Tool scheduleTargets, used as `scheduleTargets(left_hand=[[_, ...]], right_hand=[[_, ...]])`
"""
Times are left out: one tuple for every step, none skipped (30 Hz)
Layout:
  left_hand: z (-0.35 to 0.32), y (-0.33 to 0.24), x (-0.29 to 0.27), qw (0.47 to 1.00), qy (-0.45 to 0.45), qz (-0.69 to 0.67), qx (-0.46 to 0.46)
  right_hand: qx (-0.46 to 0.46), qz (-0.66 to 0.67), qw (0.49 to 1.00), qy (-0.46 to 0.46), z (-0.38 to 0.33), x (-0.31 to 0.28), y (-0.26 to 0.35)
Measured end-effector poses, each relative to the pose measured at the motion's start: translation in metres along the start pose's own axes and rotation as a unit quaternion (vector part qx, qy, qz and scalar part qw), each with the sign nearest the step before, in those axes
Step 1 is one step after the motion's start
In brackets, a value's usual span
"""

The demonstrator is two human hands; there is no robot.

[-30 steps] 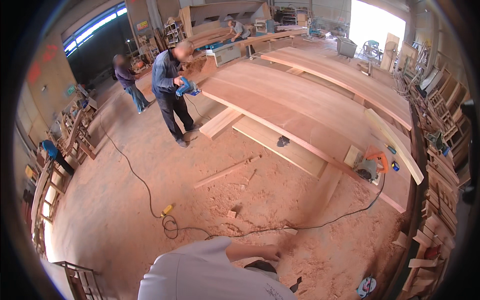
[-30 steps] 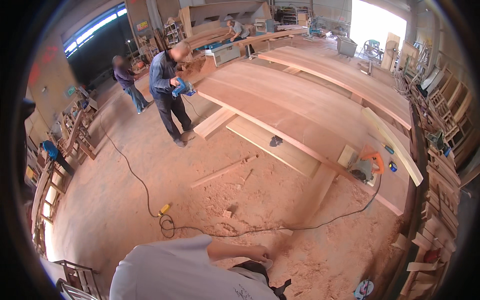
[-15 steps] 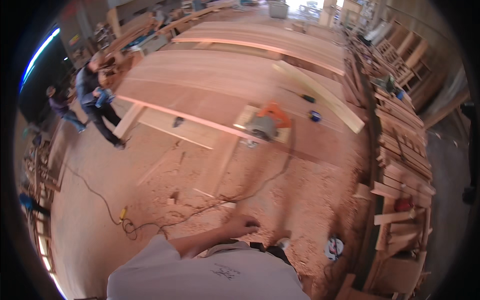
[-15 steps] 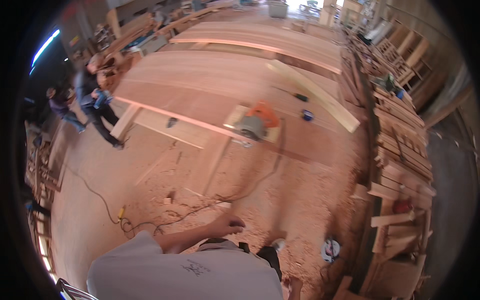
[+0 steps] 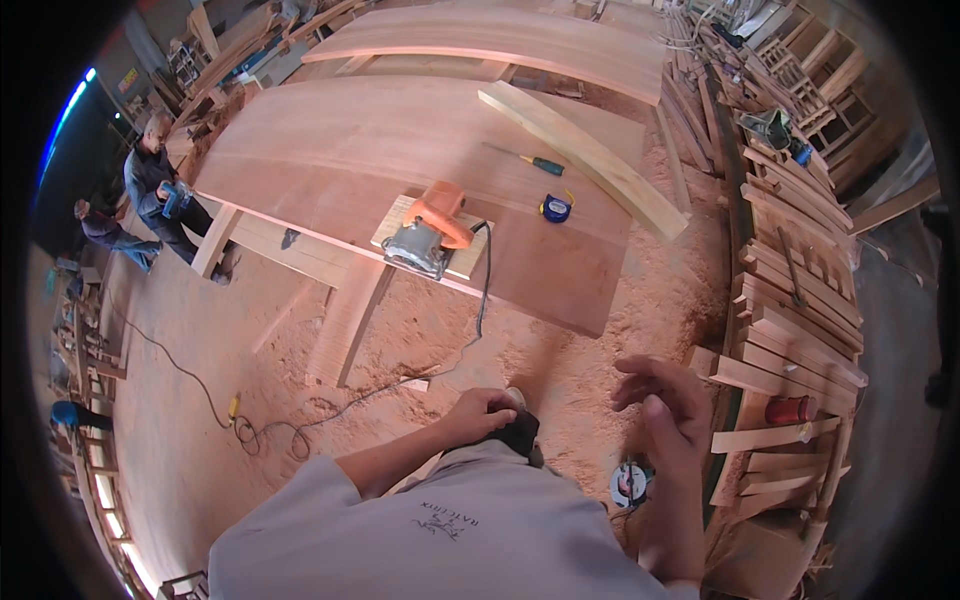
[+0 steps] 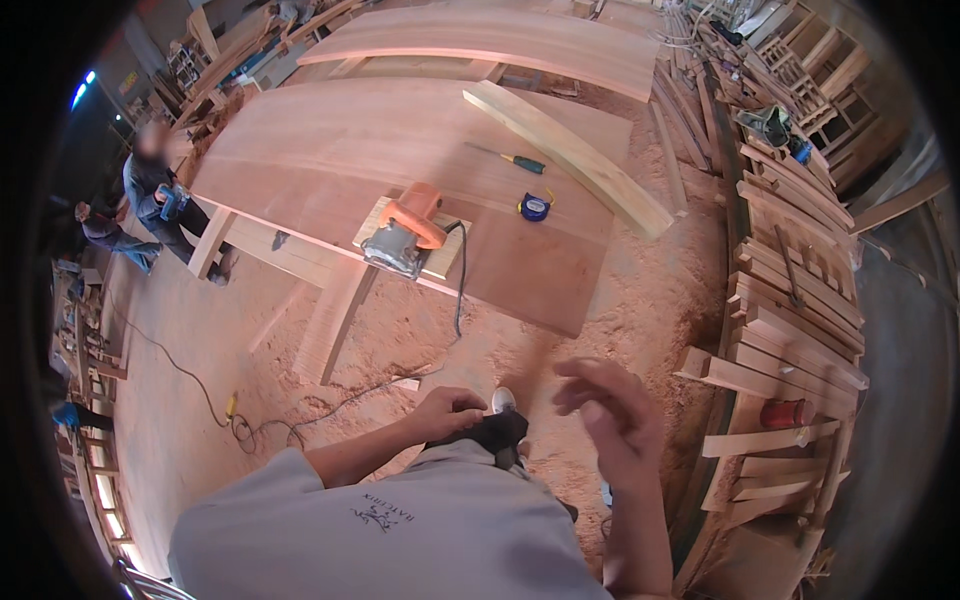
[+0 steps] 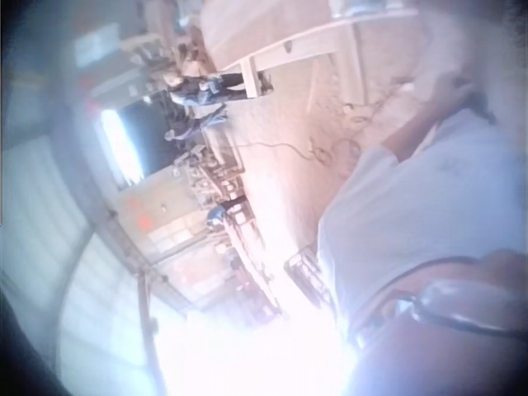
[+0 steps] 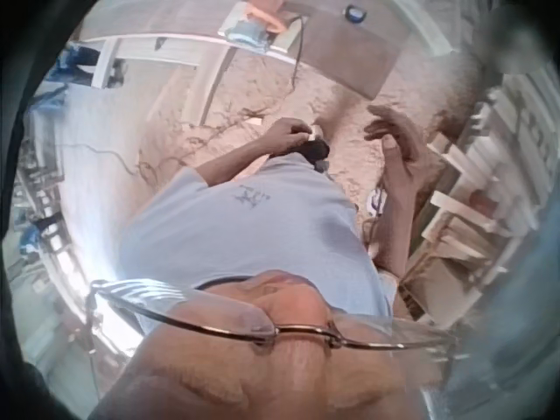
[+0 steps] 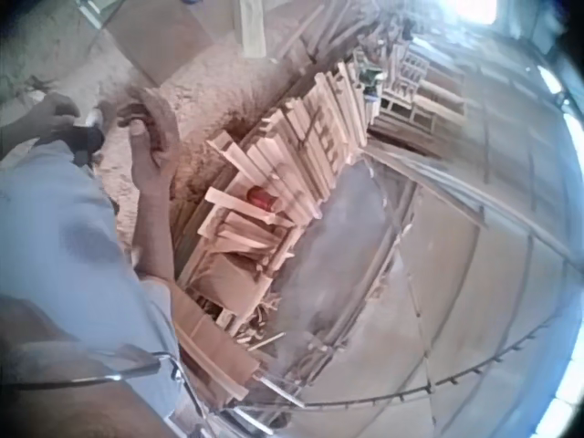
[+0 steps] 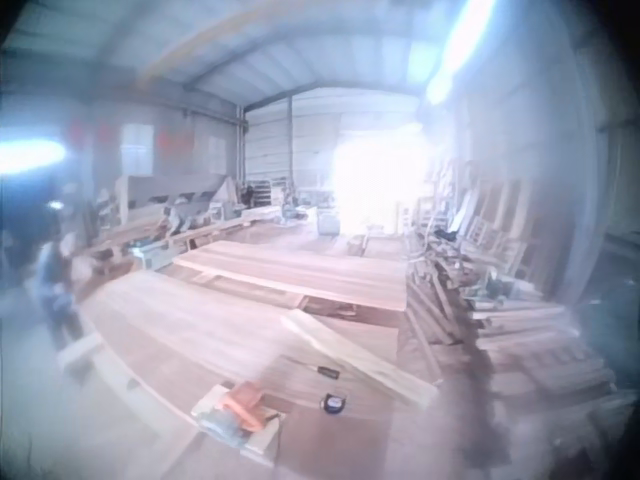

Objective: The person measures a small wooden plank with a tape measure and marks it with a pencil. They then pick up a handheld electric planer and briefly move it over the plank before setting it down.

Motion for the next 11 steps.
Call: scheduleTargets(left_hand=[[0.012,-0.003,0.002,1.0,-0.01,-0.002,-0.005],[0.026,-0.008,0.004,1.0,-0.016,-0.006,-0.008],[0.039,-0.034,0.0,0.999,-0.021,0.023,0.013],[0.068,-0.009,0.002,0.998,-0.04,-0.04,0.038],[0.082,-0.019,0.001,0.996,-0.054,-0.056,0.033],[0.097,-0.031,-0.003,0.995,-0.07,-0.073,0.027],[0.102,-0.041,-0.008,0.993,-0.085,-0.073,0.019],[0.102,-0.05,-0.019,0.992,-0.107,-0.07,0.008],[0.101,-0.055,-0.027,0.989,-0.128,-0.067,-0.004],[0.099,-0.058,-0.035,0.986,-0.144,-0.085,-0.02],[0.095,-0.058,-0.041,0.981,-0.159,-0.102,-0.035]], right_hand=[[-0.023,0.047,0.997,0.049,0.026,0.021,0.022],[-0.044,0.091,0.99,0.095,0.046,0.041,0.043],[-0.049,0.1,0.985,0.135,0.062,0.056,0.056],[-0.05,0.125,0.977,0.168,0.076,0.068,0.069],[-0.049,0.151,0.967,0.197,0.089,0.077,0.078],[-0.001,0.172,0.958,0.23,0.105,0.082,0.081],[0.049,0.195,0.944,0.262,0.119,0.088,0.083],[0.137,0.2,0.92,0.308,0.133,0.092,0.081],[0.206,0.259,0.866,0.374,0.132,0.099,0.068],[0.276,0.301,0.805,0.43,0.13,0.104,0.058],[0.283,0.31,0.795,0.438,0.137,0.1,0.055]])
Point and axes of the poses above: each hand's wrist, its own z-axis towards the middle knuckle, its own x-axis out of the palm, y = z × x, the point moved 10 cm from there along z, towards the middle knuckle
